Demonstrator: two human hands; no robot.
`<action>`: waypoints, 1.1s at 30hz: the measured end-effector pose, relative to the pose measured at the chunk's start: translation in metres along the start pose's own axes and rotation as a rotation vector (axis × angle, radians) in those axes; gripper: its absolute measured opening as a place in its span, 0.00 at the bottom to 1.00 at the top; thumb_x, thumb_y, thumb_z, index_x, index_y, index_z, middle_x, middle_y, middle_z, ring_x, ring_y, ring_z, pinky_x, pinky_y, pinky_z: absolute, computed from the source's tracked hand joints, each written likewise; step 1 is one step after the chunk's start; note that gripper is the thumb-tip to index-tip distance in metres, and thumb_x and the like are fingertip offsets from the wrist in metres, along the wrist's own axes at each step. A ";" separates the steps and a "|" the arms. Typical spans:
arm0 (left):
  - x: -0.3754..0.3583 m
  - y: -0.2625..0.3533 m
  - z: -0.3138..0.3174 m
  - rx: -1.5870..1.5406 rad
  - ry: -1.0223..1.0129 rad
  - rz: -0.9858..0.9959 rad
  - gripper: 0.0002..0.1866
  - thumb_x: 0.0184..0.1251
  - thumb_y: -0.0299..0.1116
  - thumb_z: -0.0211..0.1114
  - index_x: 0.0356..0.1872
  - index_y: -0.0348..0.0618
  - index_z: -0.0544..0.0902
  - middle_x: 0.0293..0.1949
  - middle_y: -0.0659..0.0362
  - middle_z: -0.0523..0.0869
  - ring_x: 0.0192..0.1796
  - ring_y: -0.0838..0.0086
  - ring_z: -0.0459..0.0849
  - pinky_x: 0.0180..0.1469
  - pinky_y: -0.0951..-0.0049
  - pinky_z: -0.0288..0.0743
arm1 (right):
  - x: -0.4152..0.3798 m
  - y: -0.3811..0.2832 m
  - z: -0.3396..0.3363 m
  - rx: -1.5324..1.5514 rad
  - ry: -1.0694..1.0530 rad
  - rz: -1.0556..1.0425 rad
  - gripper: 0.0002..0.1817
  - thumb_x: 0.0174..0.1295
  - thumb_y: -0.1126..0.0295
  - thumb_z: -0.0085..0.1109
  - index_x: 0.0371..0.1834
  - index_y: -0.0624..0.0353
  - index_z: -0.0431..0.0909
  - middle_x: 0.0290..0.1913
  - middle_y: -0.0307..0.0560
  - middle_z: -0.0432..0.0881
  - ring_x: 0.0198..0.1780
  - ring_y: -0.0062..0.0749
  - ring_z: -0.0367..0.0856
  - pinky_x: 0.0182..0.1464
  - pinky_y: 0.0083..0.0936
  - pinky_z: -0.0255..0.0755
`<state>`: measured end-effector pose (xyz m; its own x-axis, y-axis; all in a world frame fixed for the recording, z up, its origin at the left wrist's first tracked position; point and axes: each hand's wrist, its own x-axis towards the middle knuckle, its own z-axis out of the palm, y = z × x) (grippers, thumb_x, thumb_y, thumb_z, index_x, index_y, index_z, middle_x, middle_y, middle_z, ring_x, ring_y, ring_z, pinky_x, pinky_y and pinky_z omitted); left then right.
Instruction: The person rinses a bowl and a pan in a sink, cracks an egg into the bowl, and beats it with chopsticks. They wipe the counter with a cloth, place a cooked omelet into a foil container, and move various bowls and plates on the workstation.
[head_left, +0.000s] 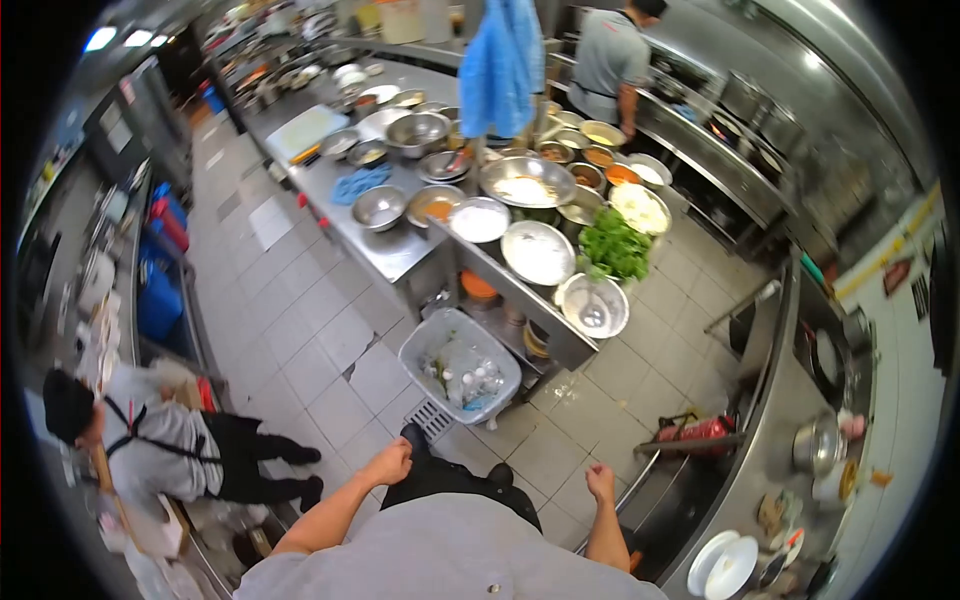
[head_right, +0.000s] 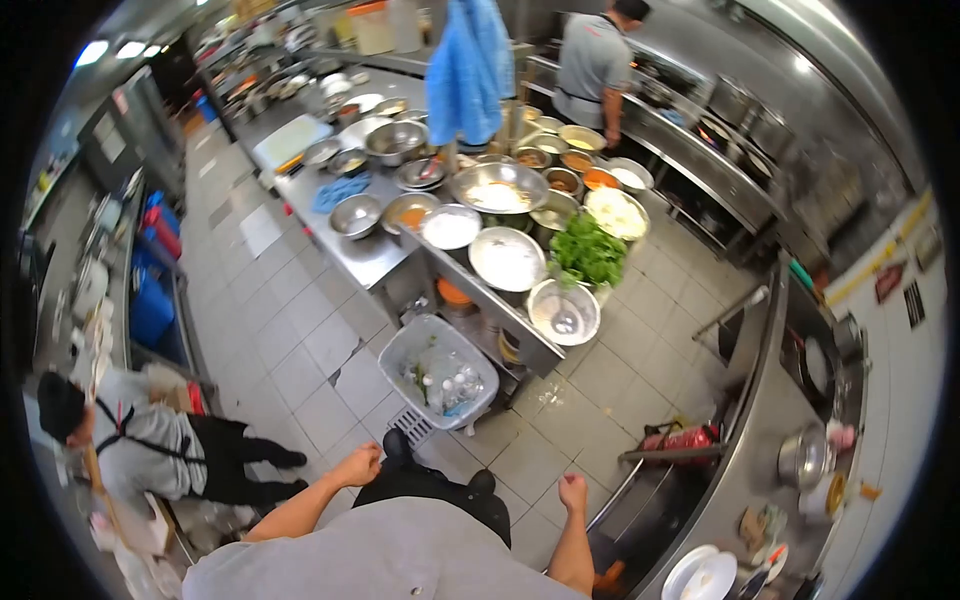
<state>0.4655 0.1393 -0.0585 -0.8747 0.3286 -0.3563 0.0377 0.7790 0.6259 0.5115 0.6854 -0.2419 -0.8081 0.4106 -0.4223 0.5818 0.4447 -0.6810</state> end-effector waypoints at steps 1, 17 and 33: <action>-0.013 -0.010 0.005 -0.081 0.115 0.004 0.06 0.56 0.30 0.61 0.29 0.39 0.82 0.41 0.47 0.81 0.47 0.51 0.80 0.51 0.57 0.74 | 0.005 -0.037 0.000 -0.038 0.038 -0.180 0.12 0.57 0.71 0.62 0.41 0.67 0.79 0.37 0.53 0.85 0.38 0.37 0.85 0.44 0.30 0.77; -0.096 -0.103 -0.002 -0.286 0.102 -0.754 0.20 0.57 0.34 0.67 0.52 0.43 0.80 0.50 0.45 0.84 0.52 0.53 0.82 0.54 0.59 0.75 | 0.064 -0.544 0.010 -0.140 0.480 -1.138 0.12 0.64 0.70 0.56 0.47 0.65 0.75 0.49 0.58 0.76 0.51 0.52 0.75 0.57 0.39 0.68; -0.207 -0.176 -0.050 0.050 0.250 -0.326 0.18 0.57 0.29 0.61 0.51 0.48 0.80 0.49 0.53 0.82 0.50 0.59 0.82 0.48 0.55 0.79 | 0.085 -0.530 0.046 -0.553 0.545 -1.051 0.15 0.68 0.64 0.51 0.51 0.64 0.71 0.47 0.59 0.75 0.50 0.56 0.75 0.50 0.46 0.68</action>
<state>0.6163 -0.0922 -0.0599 -0.9350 -0.0749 -0.3466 -0.2428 0.8476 0.4718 0.1305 0.4481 0.0559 -0.8317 -0.1215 0.5418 -0.2354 0.9609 -0.1458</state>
